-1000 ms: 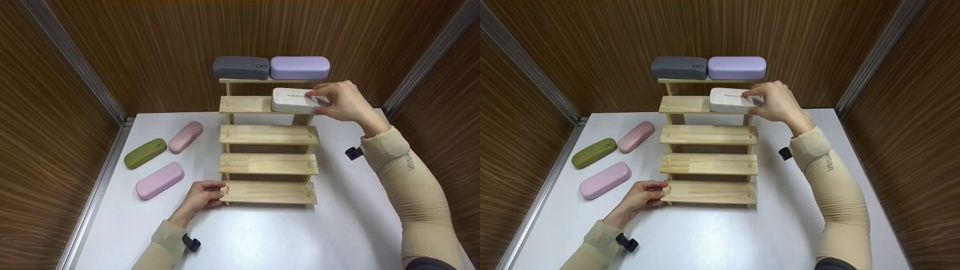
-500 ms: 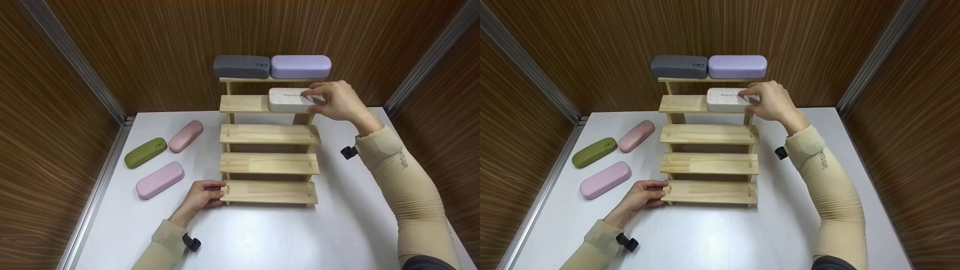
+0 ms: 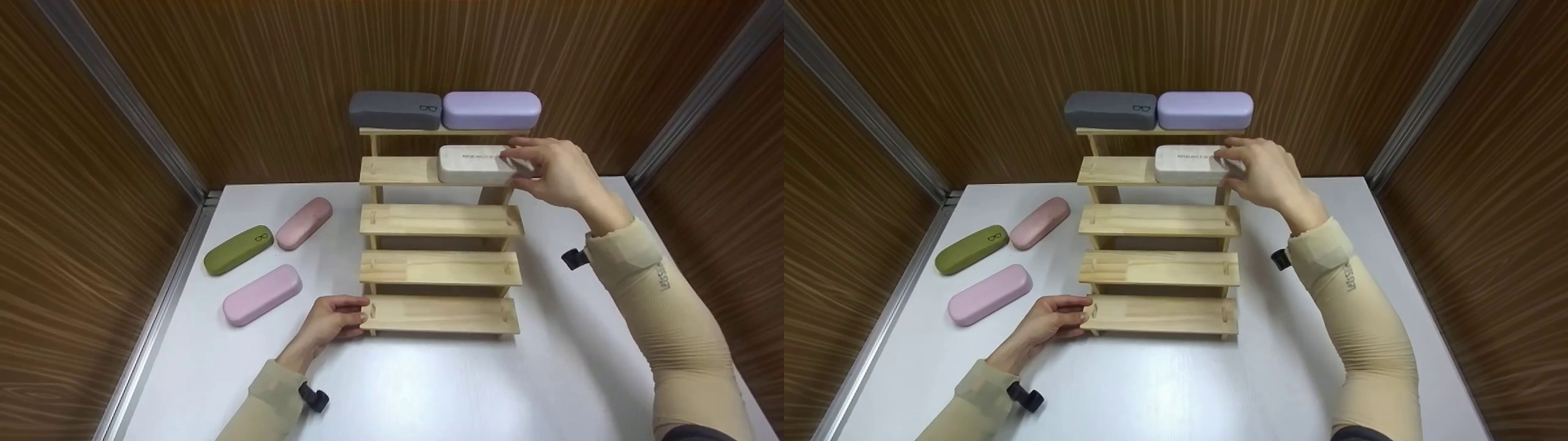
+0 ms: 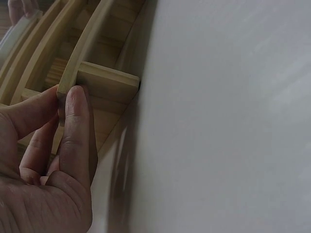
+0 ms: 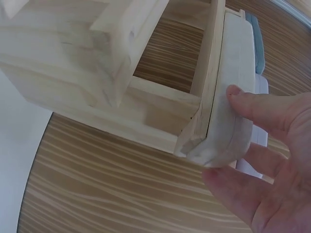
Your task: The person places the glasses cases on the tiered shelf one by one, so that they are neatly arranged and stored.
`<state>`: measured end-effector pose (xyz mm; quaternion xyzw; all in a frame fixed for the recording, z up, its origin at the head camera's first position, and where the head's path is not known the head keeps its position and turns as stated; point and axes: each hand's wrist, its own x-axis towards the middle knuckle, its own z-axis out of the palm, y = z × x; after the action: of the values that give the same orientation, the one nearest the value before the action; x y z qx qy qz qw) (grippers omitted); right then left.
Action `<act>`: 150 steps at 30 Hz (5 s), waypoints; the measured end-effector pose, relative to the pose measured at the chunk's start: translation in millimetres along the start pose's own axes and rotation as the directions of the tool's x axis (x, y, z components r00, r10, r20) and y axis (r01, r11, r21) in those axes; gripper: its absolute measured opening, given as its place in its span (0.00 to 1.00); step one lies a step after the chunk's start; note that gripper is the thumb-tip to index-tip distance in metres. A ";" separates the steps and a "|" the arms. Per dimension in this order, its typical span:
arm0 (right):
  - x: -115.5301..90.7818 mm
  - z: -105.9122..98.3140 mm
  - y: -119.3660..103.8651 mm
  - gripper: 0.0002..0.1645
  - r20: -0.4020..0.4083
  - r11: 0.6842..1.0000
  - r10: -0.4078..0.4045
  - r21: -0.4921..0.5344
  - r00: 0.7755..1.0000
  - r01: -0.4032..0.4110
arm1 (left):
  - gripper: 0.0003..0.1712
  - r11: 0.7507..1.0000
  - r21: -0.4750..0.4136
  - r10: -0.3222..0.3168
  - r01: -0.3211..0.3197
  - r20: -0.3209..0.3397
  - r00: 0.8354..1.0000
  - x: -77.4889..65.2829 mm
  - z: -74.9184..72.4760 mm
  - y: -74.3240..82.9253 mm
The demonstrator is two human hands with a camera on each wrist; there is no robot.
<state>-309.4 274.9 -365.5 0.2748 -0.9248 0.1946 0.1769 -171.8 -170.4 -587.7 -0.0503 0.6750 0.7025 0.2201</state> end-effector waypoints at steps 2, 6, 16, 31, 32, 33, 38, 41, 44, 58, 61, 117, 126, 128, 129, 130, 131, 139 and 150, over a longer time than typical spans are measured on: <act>-6.6 -1.7 1.5 0.30 -0.033 1.000 -0.003 0.004 0.999 0.003 | 0.25 1.000 0.000 0.001 -0.001 -0.001 1.000 -0.1 -0.1 -0.4; -21.2 -5.9 5.2 0.32 -0.089 1.000 -0.007 0.019 0.996 0.008 | 0.24 1.000 0.003 -0.001 0.001 -0.006 1.000 -0.9 -1.0 -0.8; -51.7 -8.8 10.0 0.29 -0.138 0.998 -0.046 0.029 0.989 0.050 | 0.24 1.000 0.018 -0.005 0.005 -0.013 1.000 -1.4 -1.9 -1.0; -104.1 6.5 15.8 0.28 -0.037 0.978 0.075 0.200 0.997 -0.066 | 0.26 1.000 0.021 -0.001 0.001 -0.001 1.000 -1.0 -0.4 -0.5; -109.0 7.6 16.5 0.28 -0.022 0.972 0.088 0.222 0.996 -0.081 | 0.26 1.000 0.019 -0.001 0.001 0.000 1.000 -0.9 -0.4 -0.4; -113.8 8.5 17.0 0.28 -0.005 0.965 0.103 0.244 0.995 -0.099 | 0.26 1.000 0.017 -0.001 0.001 0.001 1.000 -0.7 -0.4 -0.4; -136.5 11.6 19.0 0.25 0.076 0.928 0.184 0.315 0.980 -0.199 | 0.26 1.000 0.018 -0.003 0.003 0.000 1.000 -0.2 0.0 0.0; -148.9 15.2 20.9 0.25 0.120 0.900 0.228 0.353 0.966 -0.257 | 0.25 1.000 0.020 -0.003 0.003 -0.001 1.000 0.1 0.0 -0.4; -160.7 21.8 22.6 0.25 0.163 0.868 0.254 0.396 0.953 -0.299 | 0.25 1.000 0.020 0.000 0.000 0.001 1.000 0.0 0.2 0.0; -193.4 63.4 19.9 0.23 0.383 0.681 0.296 0.558 0.875 -0.474 | 0.24 1.000 0.005 -0.013 0.013 -0.013 1.000 -0.2 0.6 1.3; -196.8 72.3 17.8 0.23 0.403 0.666 0.253 0.587 0.879 -0.461 | 0.24 1.000 0.006 -0.013 0.013 -0.012 1.000 -0.2 0.5 1.3; -222.3 127.6 -2.7 0.25 0.560 0.284 0.264 0.733 0.786 -0.618 | 0.18 0.767 0.611 0.354 -0.197 -0.146 0.924 -36.6 -81.1 52.9; -220.3 127.6 -2.8 0.29 0.579 0.292 0.290 0.705 0.762 -0.646 | 0.18 0.614 0.774 0.404 -0.154 -0.140 0.904 -58.3 -120.8 60.9; -219.7 127.3 -2.5 0.30 0.581 0.294 0.290 0.702 0.761 -0.648 | 0.19 0.602 0.785 0.398 -0.144 -0.140 0.906 -62.3 -127.7 61.7; -219.6 127.2 -2.2 0.30 0.582 0.295 0.288 0.701 0.761 -0.649 | 0.19 0.599 0.788 0.396 -0.139 -0.141 0.907 -64.2 -131.0 61.9; -219.6 127.2 -1.9 0.29 0.582 0.295 0.285 0.703 0.762 -0.647 | 0.20 0.596 0.792 0.393 -0.134 -0.142 0.908 -66.0 -134.1 62.0; -219.6 127.2 -1.6 0.29 0.582 0.295 0.282 0.704 0.763 -0.646 | 0.20 0.593 0.794 0.393 -0.132 -0.142 0.908 -67.8 -136.9 62.1; -220.2 130.0 1.3 0.31 0.572 0.308 0.246 0.720 0.783 -0.623 | 0.25 0.538 0.835 0.423 -0.117 -0.147 0.894 -75.3 -157.6 55.3; -219.1 129.1 0.6 0.32 0.580 0.315 0.257 0.706 0.773 -0.635 | 0.33 0.525 0.846 0.405 -0.092 -0.153 0.901 -75.6 -175.4 34.8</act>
<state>-165.8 312.6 -572.0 0.0823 -0.7406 0.6273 -0.2264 -156.8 -358.6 -542.4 0.0391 0.9495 0.3114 -0.0036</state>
